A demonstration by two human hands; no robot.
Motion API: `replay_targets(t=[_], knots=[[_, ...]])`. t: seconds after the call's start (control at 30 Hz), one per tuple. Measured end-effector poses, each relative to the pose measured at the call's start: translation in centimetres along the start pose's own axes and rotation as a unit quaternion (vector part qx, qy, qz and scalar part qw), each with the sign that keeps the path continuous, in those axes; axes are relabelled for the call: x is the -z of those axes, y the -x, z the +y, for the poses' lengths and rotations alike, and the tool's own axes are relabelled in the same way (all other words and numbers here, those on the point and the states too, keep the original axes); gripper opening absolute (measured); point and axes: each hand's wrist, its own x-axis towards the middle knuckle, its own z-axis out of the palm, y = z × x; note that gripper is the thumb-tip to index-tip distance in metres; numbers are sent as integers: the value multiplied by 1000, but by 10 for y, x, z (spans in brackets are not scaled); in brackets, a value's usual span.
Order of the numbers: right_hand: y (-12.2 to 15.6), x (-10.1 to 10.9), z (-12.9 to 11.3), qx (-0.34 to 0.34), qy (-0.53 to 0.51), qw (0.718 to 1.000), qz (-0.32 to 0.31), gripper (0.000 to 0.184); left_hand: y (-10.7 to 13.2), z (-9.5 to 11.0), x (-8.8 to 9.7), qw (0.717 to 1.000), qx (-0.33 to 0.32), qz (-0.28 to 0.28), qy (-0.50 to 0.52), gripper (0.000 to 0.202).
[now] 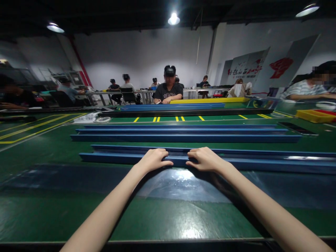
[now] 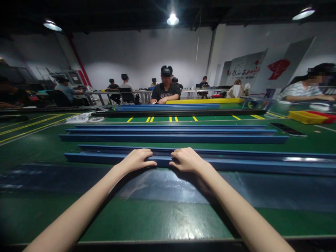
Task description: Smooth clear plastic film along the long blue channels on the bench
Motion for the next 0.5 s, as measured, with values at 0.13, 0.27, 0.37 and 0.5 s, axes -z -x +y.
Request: replay_targets(t=[0.13,0.27,0.37,0.5], knots=[[-10,5,-8,25,-22,999,5,23,0,-1,-1,1000,0,2,-14,38],[-17,4,-11,25,-27,999,1,15,6,-3,-2,999,1,11,-32,35],[-18,2,-11,17,-41,999,-1,10,12,-5,-2,999,7,19,-44,32],[-16,0,-10,19,-46,999,4,11,18,-6,-1,998,15,25,-57,30]])
